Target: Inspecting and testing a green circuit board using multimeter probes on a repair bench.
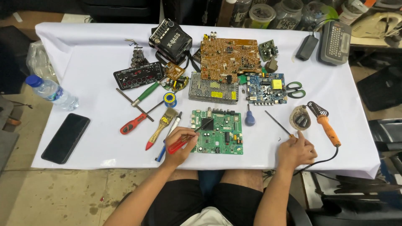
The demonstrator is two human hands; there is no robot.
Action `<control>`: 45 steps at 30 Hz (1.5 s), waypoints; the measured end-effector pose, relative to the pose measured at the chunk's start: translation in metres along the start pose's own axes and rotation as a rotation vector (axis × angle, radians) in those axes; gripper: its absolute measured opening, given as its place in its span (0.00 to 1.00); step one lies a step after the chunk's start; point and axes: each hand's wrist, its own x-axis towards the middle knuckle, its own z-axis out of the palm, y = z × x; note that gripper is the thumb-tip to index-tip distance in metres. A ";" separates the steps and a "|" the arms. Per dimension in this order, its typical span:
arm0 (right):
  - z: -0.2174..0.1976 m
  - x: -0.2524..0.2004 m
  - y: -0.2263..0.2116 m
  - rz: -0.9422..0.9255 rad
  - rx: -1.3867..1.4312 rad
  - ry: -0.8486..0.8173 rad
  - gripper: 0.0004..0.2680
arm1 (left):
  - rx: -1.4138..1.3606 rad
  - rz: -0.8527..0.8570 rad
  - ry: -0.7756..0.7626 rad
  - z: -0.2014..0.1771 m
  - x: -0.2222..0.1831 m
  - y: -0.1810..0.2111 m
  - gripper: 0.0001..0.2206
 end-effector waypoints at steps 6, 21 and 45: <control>0.000 0.001 0.005 0.044 -0.039 -0.118 0.08 | 0.062 0.055 -0.022 0.001 0.002 0.005 0.04; -0.075 0.012 -0.082 0.055 0.904 -0.135 0.13 | -0.222 -0.247 -0.011 0.003 0.001 0.001 0.10; -0.078 -0.030 -0.133 -0.348 1.259 -0.550 0.27 | -0.316 -0.321 -0.022 0.006 0.008 0.001 0.14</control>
